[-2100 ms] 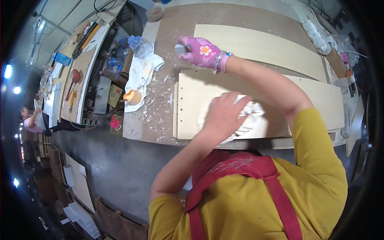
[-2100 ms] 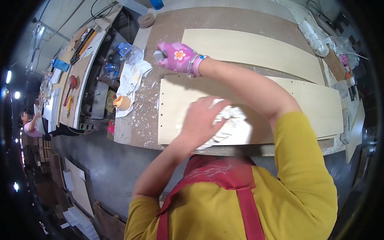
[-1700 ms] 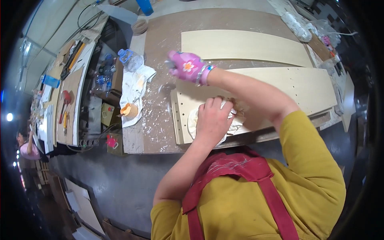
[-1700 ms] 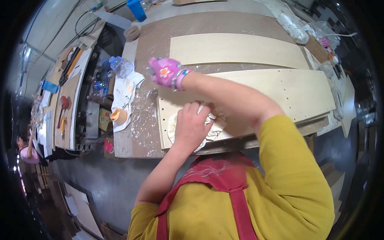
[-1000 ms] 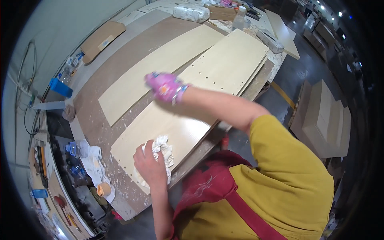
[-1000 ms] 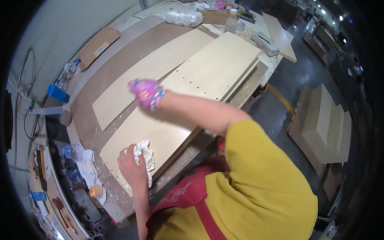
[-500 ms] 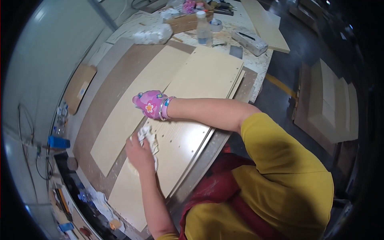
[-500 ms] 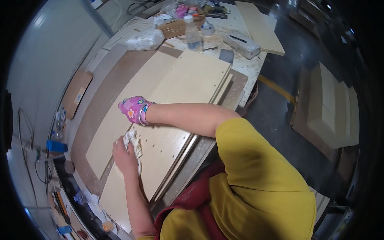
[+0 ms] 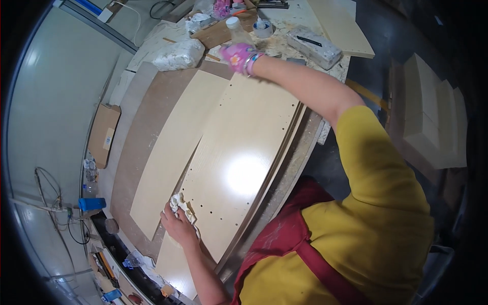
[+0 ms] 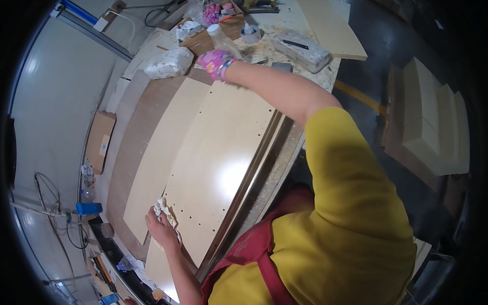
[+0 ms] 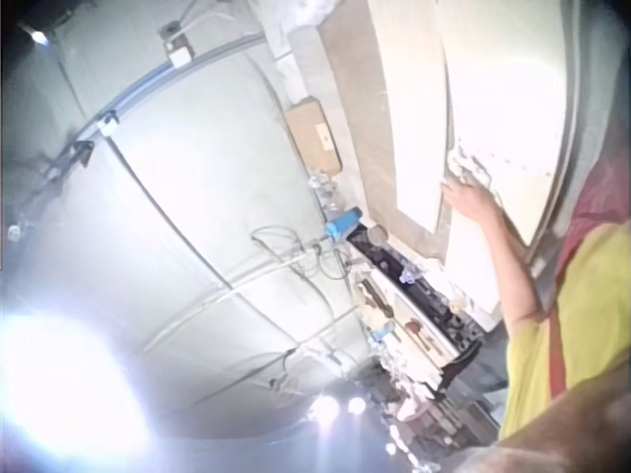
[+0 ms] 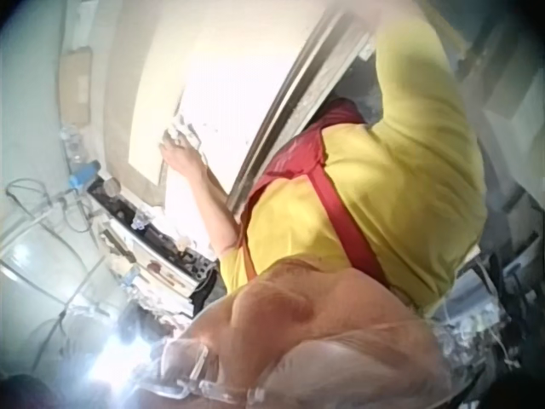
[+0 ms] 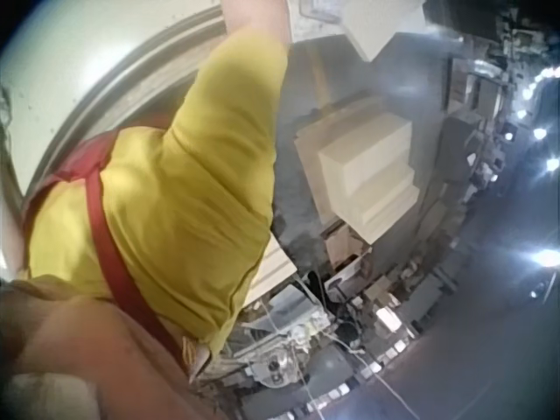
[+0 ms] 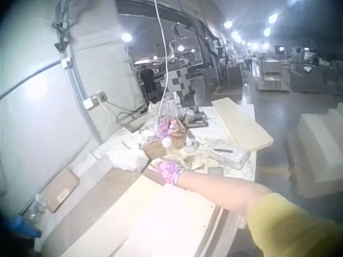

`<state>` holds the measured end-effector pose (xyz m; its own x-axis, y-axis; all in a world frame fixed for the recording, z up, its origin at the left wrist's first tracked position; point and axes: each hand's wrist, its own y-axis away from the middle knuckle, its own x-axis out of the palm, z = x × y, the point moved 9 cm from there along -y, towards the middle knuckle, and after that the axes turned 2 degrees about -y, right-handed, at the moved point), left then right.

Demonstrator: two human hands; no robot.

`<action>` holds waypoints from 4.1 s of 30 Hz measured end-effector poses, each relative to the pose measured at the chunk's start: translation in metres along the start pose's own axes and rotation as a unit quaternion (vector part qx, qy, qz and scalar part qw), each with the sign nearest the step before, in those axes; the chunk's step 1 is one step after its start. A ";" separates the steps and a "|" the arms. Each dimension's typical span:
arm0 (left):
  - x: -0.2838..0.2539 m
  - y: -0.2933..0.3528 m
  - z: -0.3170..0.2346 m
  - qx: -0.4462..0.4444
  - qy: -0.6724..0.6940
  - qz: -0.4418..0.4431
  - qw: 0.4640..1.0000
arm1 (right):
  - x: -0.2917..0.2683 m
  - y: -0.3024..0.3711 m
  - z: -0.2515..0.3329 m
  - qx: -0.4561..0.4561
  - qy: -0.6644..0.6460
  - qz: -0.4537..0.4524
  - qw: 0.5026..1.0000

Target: The person sands the surface and edges of a light-colored wooden board using a sanding block. They wipe the board with a cloth to remove dust and flip the board over to sand the other side. The person repeats the sanding and wiping process on the second side.

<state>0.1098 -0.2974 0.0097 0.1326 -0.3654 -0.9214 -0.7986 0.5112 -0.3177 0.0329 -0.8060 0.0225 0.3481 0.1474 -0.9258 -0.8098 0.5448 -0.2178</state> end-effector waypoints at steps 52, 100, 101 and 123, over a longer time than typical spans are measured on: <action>0.081 0.028 -0.439 0.644 0.195 0.134 0.727 | -0.051 0.264 -0.145 0.122 -0.862 -0.249 0.424; -0.146 0.211 0.136 -0.294 0.077 -0.146 0.941 | 0.084 0.121 -0.149 0.119 -0.761 -0.049 0.635; -0.137 0.198 0.124 -0.237 0.032 -0.109 0.965 | 0.084 0.122 -0.155 0.136 -0.761 -0.050 0.633; -0.175 0.182 0.377 -0.313 -0.170 -0.057 0.933 | 0.076 0.113 -0.130 0.077 -0.711 -0.075 0.695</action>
<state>0.1631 0.1530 0.0283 0.3302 -0.0679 -0.9415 -0.9404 -0.1092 -0.3220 -0.0934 -0.8410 -0.1125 0.6268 0.6860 0.3695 -0.6916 0.7082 -0.1417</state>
